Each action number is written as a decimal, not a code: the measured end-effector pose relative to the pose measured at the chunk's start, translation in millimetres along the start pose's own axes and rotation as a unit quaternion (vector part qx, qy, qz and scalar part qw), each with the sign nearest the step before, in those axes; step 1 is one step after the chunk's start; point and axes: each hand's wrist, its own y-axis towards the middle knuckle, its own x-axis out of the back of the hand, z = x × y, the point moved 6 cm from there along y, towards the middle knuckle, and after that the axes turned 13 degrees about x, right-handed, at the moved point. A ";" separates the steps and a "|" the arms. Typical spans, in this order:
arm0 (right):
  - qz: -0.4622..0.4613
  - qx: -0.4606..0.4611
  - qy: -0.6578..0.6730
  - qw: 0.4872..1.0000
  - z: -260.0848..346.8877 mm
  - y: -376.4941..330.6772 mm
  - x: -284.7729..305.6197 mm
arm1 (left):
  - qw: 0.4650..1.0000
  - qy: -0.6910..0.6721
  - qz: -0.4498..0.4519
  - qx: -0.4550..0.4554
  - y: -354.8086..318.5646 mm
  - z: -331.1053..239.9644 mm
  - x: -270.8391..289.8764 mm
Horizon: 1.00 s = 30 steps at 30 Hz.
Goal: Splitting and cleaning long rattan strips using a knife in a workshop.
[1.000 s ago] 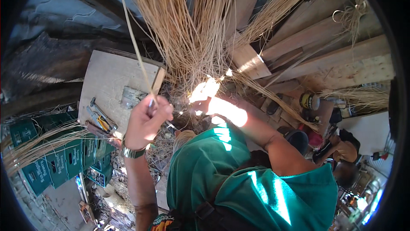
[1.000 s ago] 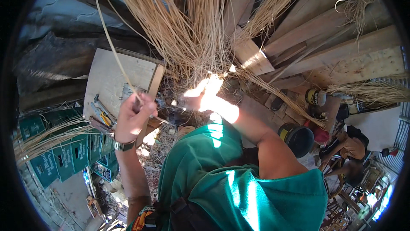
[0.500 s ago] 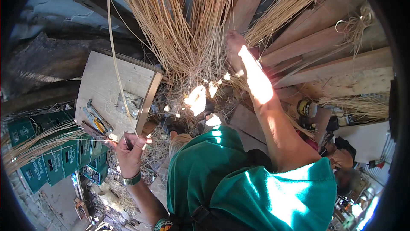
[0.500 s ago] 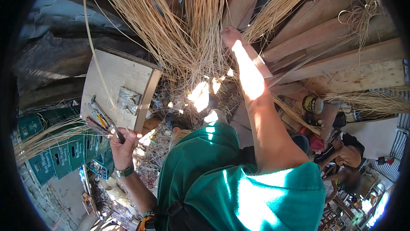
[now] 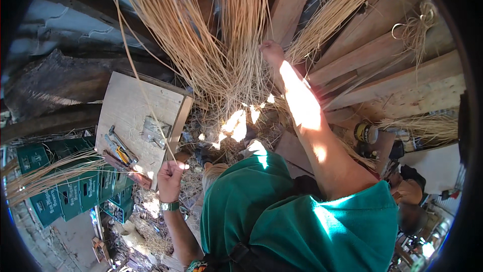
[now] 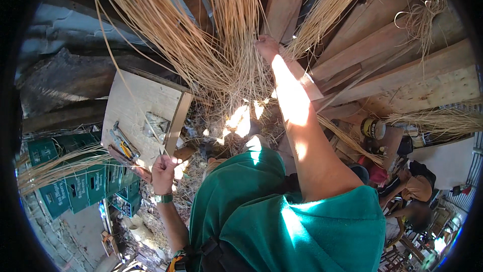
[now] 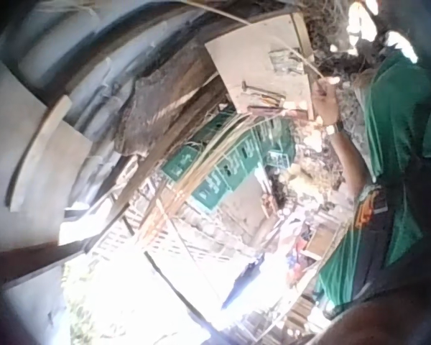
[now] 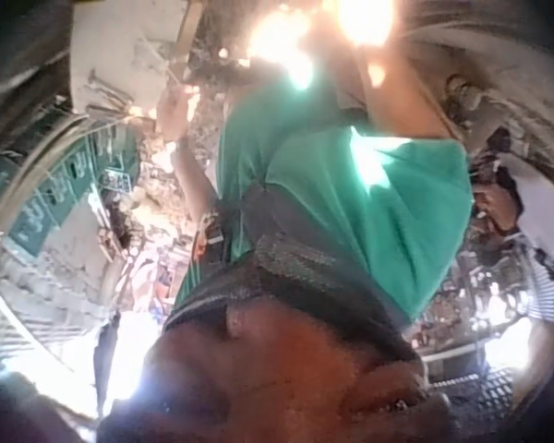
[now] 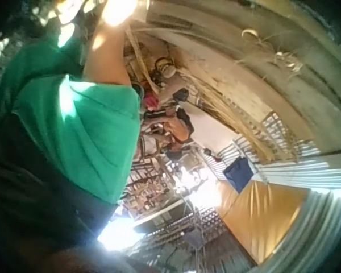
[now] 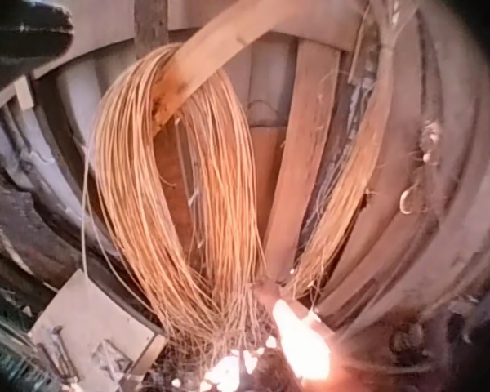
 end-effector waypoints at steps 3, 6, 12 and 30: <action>0.005 0.024 0.017 1.000 0.3 4.8 8.6 | 1.000 -0.013 0.011 0.007 -1.6 -9.5 -10.1; 0.034 0.042 0.022 0.998 1.1 9.1 6.9 | 1.000 0.003 0.000 0.016 6.8 -0.2 -4.7; 0.026 0.094 0.003 0.995 -9.6 24.0 -7.4 | 0.999 -0.027 -0.004 0.036 9.9 12.9 8.4; 0.214 -0.081 -0.242 0.943 -242.4 -193.6 33.1 | 0.989 0.107 0.045 -0.092 88.4 -142.7 -118.4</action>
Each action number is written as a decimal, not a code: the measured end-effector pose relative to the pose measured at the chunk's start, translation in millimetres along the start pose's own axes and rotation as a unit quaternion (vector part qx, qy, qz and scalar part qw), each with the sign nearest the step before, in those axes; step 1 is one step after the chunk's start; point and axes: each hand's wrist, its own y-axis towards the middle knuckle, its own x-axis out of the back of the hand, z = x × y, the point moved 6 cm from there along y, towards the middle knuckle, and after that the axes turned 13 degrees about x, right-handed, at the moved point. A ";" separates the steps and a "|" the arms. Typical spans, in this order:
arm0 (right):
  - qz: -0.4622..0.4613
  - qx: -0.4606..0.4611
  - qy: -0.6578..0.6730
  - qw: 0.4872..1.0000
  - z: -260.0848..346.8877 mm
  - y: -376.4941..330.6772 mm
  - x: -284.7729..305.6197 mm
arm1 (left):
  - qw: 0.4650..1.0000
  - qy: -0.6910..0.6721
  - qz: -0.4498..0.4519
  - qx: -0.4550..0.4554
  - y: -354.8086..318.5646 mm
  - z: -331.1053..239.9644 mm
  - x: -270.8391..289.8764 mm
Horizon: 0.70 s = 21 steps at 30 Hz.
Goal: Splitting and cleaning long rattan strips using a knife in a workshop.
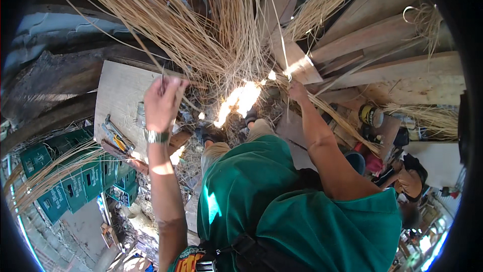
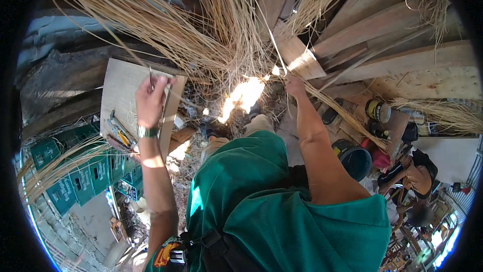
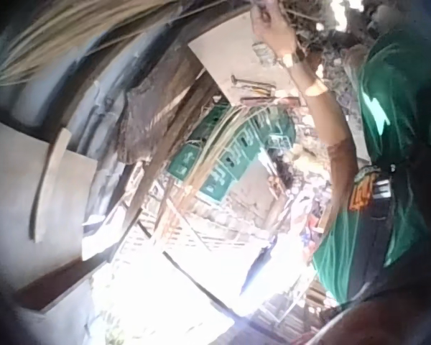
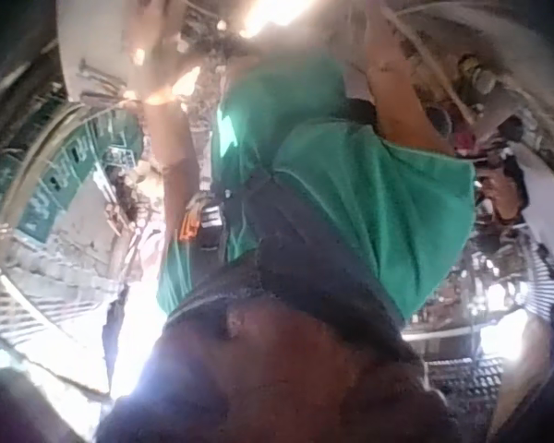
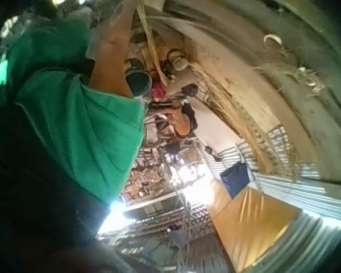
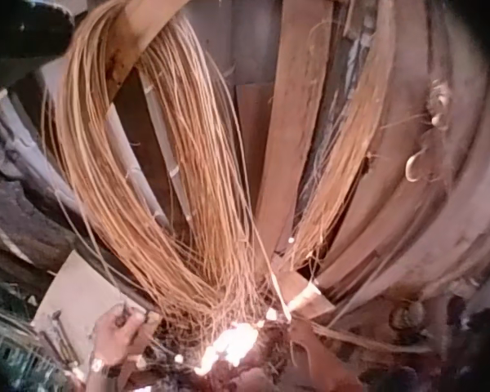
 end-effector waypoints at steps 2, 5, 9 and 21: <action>0.057 -0.001 -0.048 0.997 10.5 -11.2 6.6 | 1.000 0.008 -0.005 -0.010 7.0 -22.7 -9.7; 0.050 -0.037 -0.122 0.991 -31.1 -25.9 8.2 | 0.997 0.030 0.057 -0.050 12.6 -52.5 -45.0; 0.160 0.121 -0.289 0.936 -20.1 -37.5 5.5 | 0.990 -0.069 0.098 -0.073 4.9 -73.3 -74.2; 0.119 -0.008 -0.022 0.993 -117.3 -29.4 -26.0 | 0.953 -0.048 0.017 -0.298 3.3 -190.5 -45.1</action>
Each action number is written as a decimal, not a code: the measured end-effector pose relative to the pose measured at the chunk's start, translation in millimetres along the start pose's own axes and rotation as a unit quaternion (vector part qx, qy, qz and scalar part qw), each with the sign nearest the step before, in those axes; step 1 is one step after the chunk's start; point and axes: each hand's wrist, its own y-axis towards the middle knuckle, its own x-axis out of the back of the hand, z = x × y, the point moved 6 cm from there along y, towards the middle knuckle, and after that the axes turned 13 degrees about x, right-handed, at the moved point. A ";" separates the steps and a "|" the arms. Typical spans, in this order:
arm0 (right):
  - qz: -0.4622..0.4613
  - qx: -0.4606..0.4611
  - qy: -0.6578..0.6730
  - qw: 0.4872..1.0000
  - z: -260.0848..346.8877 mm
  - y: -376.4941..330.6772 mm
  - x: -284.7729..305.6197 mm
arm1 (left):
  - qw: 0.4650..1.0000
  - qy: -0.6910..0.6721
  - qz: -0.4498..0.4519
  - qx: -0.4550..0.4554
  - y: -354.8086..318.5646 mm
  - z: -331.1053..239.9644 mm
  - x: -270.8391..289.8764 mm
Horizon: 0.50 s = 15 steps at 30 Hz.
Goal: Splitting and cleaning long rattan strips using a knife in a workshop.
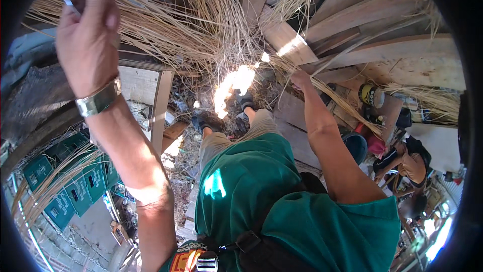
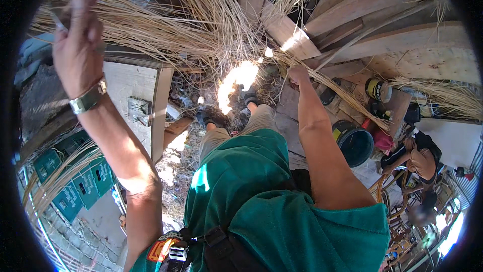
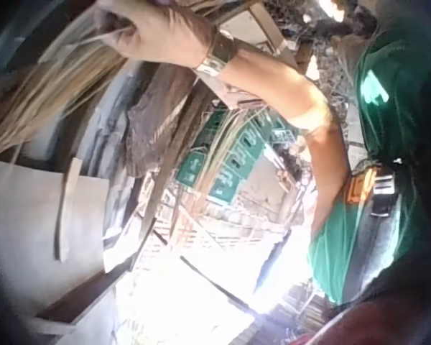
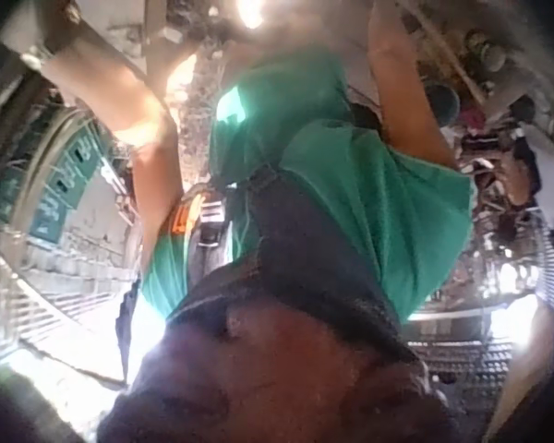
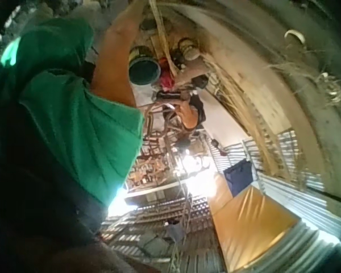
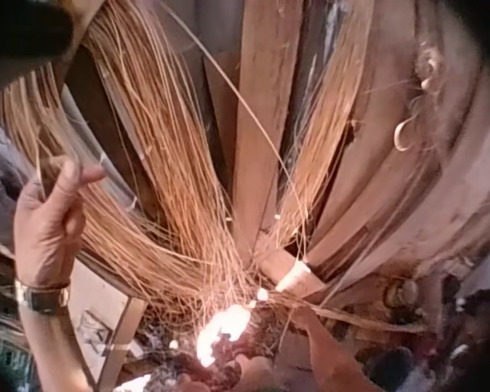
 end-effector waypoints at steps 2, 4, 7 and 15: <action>-0.156 0.199 0.028 0.967 28.7 5.8 22.8 | 0.999 -0.028 -0.003 0.043 -9.3 22.6 -12.4; -0.243 0.115 0.102 0.958 47.2 15.4 43.3 | 0.995 -0.031 0.016 0.093 -10.4 69.1 -14.1; -0.296 0.070 0.104 0.947 126.2 24.7 76.0 | 0.985 -0.020 -0.019 0.169 -27.6 118.8 3.4; -0.118 0.087 0.101 0.984 77.8 55.4 37.4 | 0.986 0.045 -0.085 0.136 -17.2 147.1 -0.9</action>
